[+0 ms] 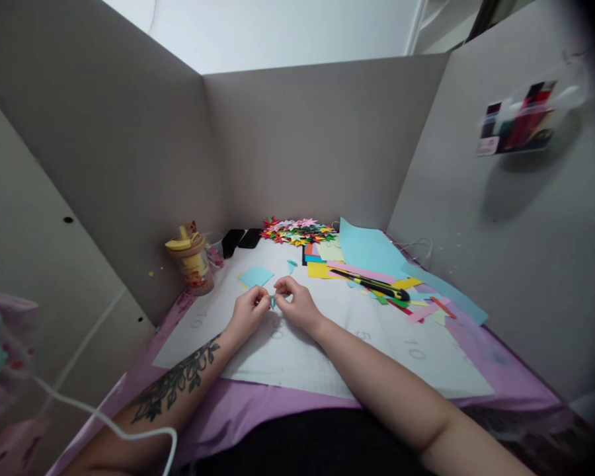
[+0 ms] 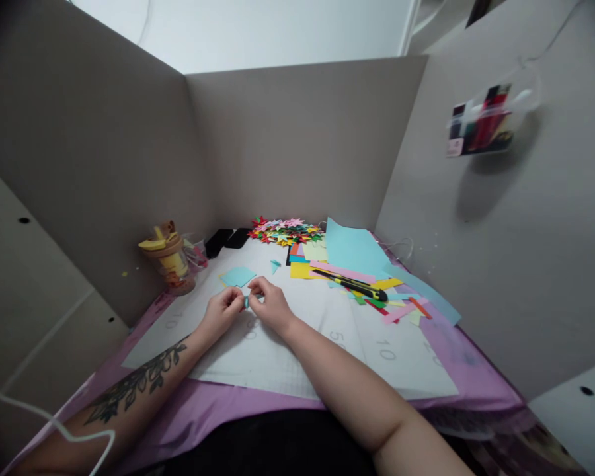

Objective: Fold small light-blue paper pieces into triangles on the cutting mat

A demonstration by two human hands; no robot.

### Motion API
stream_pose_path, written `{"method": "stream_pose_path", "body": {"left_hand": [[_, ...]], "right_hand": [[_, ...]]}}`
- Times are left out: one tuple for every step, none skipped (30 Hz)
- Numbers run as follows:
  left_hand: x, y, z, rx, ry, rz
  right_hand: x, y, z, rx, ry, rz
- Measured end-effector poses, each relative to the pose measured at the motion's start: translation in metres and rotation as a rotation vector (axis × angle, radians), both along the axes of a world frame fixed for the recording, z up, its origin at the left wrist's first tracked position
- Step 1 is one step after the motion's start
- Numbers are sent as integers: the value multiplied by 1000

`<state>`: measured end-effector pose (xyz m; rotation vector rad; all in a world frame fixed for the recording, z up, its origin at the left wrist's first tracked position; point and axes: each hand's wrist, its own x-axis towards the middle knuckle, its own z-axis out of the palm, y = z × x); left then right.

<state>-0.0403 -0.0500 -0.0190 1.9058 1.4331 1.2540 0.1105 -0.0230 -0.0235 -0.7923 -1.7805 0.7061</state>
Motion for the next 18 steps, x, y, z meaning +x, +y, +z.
{"method": "stream_pose_path", "body": {"left_hand": [[0, 0, -1, 2, 4, -4], [0, 0, -1, 4, 7, -7], [0, 0, -1, 5, 13, -14], [0, 0, -1, 7, 20, -21], [1, 0, -1, 11, 30, -28], [1, 0, -1, 16, 39, -33], [1, 0, -1, 19, 47, -35], [1, 0, -2, 18, 51, -35], [1, 0, -2, 13, 51, -35], [1, 1, -2, 6, 44, -35], [1, 1, -2, -1, 34, -34], [2, 2, -2, -7, 22, -33], [2, 2, -3, -10, 11, -34], [2, 3, -2, -11, 1, -33], [2, 3, -2, -13, -7, -32], [3, 3, -2, -16, -13, -30], [3, 3, -2, -22, -20, -31], [4, 3, -2, -30, -31, -35]], "right_hand": [[0, 0, 0, 6, -3, 9], [0, 0, 0, 16, -12, 13], [-1, -1, 0, 27, -22, 14], [-1, -1, 0, 34, -32, 13], [-1, -1, 0, 38, -39, 12], [-2, -2, 0, 38, -45, 13], [-2, -2, 0, 33, -49, 16], [-2, -2, 1, 23, -48, 21], [-2, -2, 0, 8, -43, 24], [-2, -1, 0, -13, -33, 23], [-2, -1, 0, -35, -18, 17], [-2, 0, 0, -58, 0, 7], [-2, 1, 0, -78, 19, -4], [-1, 2, 0, -94, 37, -14], [-1, 2, 0, -108, 53, -21], [-1, 3, 0, -119, 66, -23], [-1, 3, 0, -128, 75, -24], [-2, 4, 0, -135, 81, -24]]}}
